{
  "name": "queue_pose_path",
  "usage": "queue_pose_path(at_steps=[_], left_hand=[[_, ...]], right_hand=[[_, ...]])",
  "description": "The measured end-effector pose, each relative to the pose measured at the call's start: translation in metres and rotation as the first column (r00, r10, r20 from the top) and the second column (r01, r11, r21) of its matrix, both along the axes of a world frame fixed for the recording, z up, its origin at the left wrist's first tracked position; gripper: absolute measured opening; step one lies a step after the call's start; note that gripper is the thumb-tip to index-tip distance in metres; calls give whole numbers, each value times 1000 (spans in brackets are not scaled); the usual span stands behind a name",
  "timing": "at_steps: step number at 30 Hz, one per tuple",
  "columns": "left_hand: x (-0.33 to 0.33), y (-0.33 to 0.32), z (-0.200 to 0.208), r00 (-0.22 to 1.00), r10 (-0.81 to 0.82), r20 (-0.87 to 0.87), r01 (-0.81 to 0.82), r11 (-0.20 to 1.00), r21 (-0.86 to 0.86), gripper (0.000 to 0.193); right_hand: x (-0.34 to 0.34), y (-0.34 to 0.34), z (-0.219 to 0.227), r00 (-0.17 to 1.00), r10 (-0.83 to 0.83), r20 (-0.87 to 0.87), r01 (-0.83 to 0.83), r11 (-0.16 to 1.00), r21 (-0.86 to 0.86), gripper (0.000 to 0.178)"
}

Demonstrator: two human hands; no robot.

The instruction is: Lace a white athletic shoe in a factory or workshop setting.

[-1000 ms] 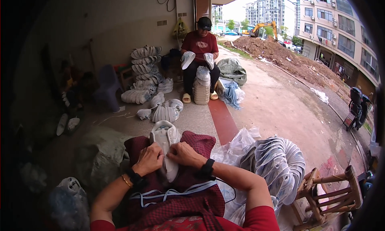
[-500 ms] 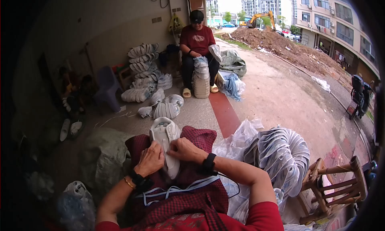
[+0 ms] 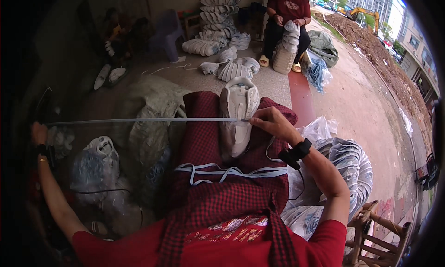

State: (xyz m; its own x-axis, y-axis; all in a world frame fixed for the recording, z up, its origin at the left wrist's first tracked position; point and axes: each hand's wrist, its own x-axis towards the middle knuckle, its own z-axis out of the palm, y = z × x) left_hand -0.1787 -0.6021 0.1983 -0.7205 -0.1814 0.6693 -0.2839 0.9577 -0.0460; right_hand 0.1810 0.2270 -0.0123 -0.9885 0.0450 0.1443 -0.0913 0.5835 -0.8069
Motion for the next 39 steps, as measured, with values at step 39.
queue_pose_path(at_steps=[39], left_hand=[[143, 275, -114, 456, -890, -20, 884, 450, 130, 20]], right_hand=[[279, 105, 101, 811, -451, -372, 571, 479, 666, 7]])
